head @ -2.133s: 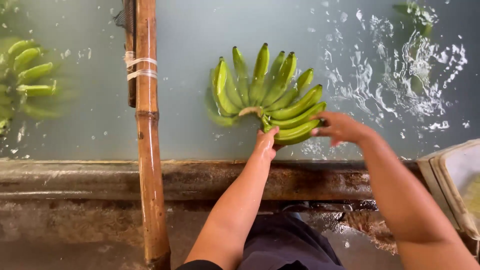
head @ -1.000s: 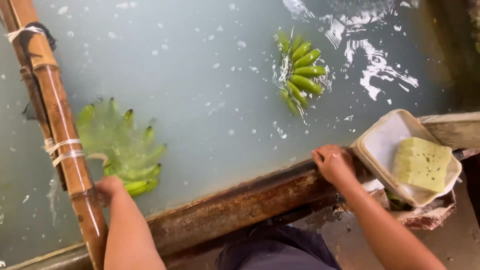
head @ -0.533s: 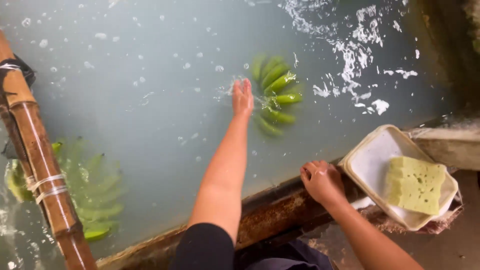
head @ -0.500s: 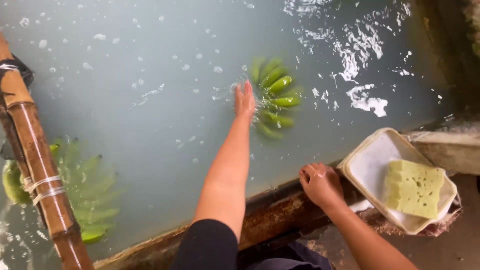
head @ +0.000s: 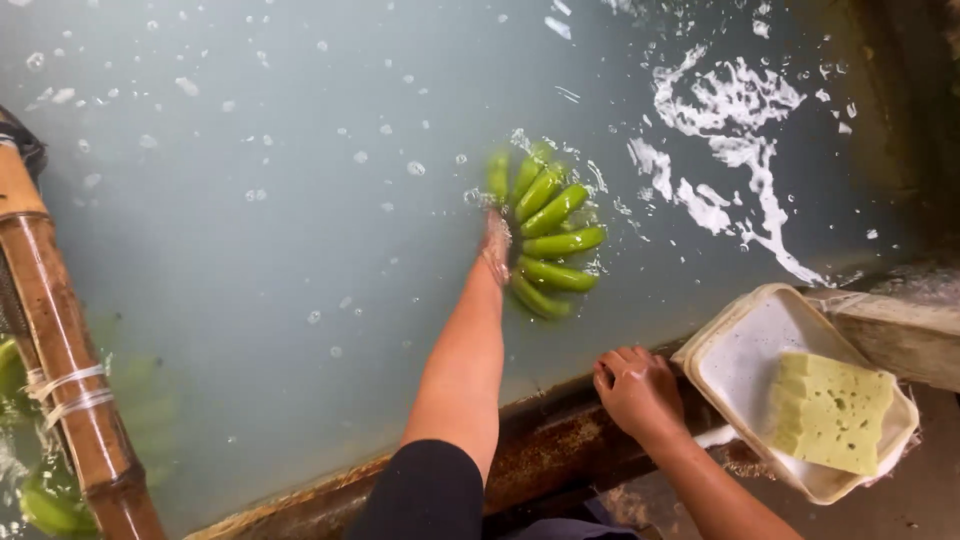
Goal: Processing green banana bunches in a water tank, including cutting and sorting.
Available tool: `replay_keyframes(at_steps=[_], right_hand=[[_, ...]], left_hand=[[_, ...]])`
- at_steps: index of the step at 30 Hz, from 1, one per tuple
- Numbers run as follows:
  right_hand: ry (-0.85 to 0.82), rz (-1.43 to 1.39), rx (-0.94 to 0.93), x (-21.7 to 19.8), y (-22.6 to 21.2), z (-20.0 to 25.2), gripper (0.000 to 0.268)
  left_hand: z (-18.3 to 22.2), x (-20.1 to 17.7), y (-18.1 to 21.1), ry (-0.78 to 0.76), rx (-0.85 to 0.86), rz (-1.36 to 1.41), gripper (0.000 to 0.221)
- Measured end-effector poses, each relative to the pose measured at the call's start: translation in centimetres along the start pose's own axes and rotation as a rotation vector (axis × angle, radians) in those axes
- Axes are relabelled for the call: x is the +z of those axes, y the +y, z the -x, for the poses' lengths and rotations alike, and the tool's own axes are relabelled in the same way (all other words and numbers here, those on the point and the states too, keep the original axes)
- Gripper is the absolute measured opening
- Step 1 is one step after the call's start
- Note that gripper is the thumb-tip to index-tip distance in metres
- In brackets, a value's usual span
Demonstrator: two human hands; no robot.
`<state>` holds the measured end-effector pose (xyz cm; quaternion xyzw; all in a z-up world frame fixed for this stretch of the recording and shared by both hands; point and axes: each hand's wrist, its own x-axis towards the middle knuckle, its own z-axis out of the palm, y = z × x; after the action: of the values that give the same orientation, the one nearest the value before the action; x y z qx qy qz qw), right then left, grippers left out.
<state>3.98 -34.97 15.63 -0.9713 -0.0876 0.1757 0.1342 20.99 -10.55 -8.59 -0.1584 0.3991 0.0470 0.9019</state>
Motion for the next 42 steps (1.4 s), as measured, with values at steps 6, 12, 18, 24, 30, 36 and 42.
replay_keyframes(at_steps=[6, 12, 18, 24, 30, 36, 42], right_hand=[[-0.040, 0.014, 0.019, 0.1, 0.1, -0.1, 0.016], [0.036, 0.056, -0.031, 0.7, 0.0, 0.3, 0.018], [0.035, 0.086, 0.009, 0.9, -0.1, 0.7, 0.019], [0.021, 0.123, 0.057, 1.1, 0.0, 0.8, 0.021], [0.010, 0.125, 0.062, 2.1, 0.9, 0.8, 0.025], [-0.006, 0.157, 0.129, 2.8, 1.2, 0.7, 0.030], [-0.042, 0.155, 0.165, 4.7, 3.7, 0.4, 0.031]], left_hand=[[4.6, 1.7, 1.9, -0.074, 0.124, -0.382, 0.081], [10.3, 2.7, 7.3, -0.116, 0.315, -0.758, 0.070], [13.4, 3.9, 8.9, -0.181, 0.432, -1.139, 0.061], [15.2, 4.2, 10.0, -0.212, 0.608, -1.665, 0.057], [21.7, 4.4, 7.2, -0.300, 1.059, -2.320, 0.053], [24.4, -4.6, 8.1, -0.264, 1.401, -2.247, 0.033], [22.9, -6.1, 10.1, 0.254, 0.923, -1.196, 0.051]])
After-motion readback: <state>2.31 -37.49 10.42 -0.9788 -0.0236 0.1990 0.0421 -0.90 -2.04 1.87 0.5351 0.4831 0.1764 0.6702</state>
